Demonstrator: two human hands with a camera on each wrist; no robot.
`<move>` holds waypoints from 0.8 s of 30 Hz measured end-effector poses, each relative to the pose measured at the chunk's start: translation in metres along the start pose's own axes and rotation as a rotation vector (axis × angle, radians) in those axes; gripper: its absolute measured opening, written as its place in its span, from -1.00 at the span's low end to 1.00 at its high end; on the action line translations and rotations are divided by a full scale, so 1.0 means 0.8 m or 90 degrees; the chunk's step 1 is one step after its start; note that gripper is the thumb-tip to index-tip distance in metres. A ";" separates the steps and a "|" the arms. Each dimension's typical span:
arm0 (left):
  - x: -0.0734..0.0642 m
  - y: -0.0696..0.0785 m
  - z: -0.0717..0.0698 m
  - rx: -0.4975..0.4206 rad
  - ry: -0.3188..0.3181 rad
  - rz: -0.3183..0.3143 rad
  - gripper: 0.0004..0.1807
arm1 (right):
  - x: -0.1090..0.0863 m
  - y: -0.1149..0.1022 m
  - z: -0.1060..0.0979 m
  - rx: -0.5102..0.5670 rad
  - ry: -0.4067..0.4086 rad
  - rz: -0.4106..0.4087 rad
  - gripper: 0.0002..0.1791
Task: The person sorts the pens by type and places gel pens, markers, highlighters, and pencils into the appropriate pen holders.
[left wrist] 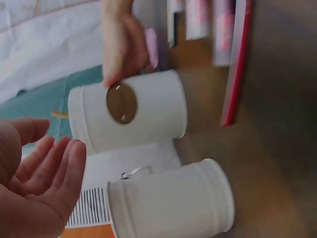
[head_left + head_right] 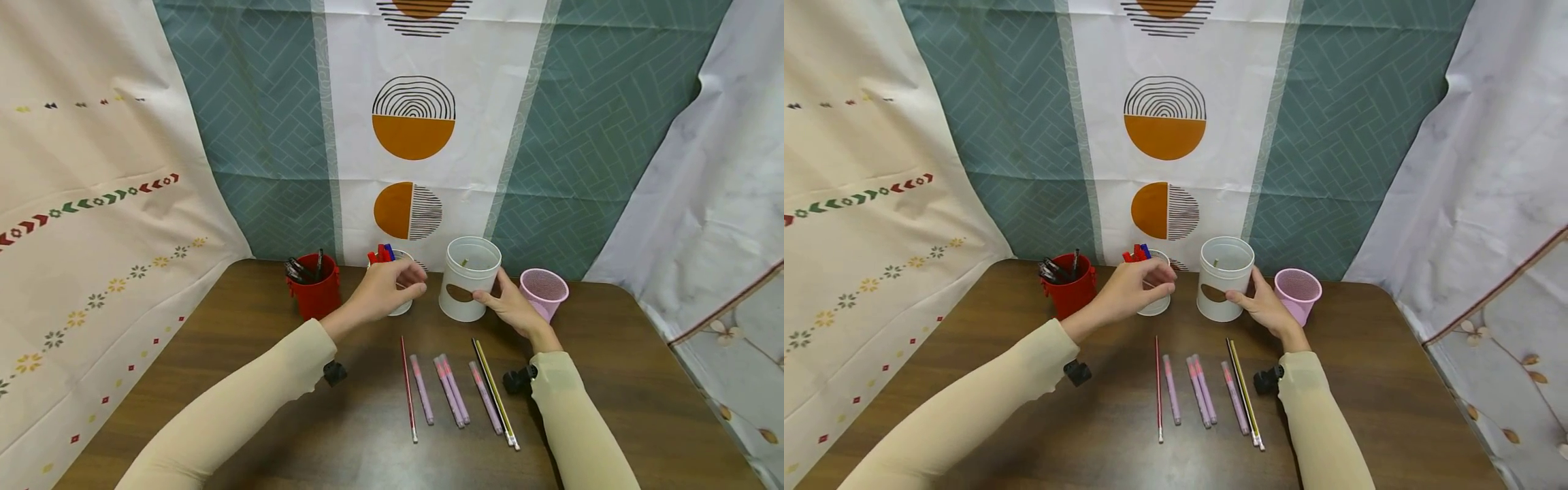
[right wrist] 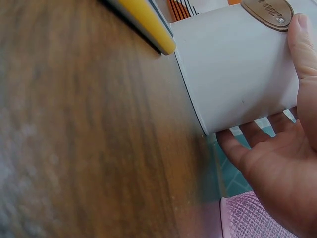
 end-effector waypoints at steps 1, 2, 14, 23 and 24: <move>-0.008 -0.001 0.001 0.006 -0.005 0.000 -0.83 | 0.000 0.000 0.000 0.000 0.001 0.001 -0.08; -0.016 -0.002 0.003 0.015 -0.009 0.001 -0.85 | 0.001 -0.001 0.001 -0.001 -0.001 0.001 -0.08; -0.084 -0.008 0.048 0.155 -0.117 -0.021 -0.89 | 0.001 0.000 -0.003 0.007 -0.004 0.004 -0.14; -0.113 -0.002 0.070 0.290 -0.134 -0.012 -0.56 | 0.000 0.002 -0.001 0.008 -0.006 0.005 -0.10; -0.114 0.000 0.071 0.302 -0.136 -0.016 -0.52 | 0.000 0.002 -0.001 0.010 -0.007 0.005 -0.10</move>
Point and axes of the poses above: each hand's wrist, its own x-axis towards the middle knuckle, its own z-axis out of the palm, y = z × x, the point moved 1 cm from there along x, towards the middle knuckle, and after that the axes turned 7 degrees about x, right-handed, at the moved point
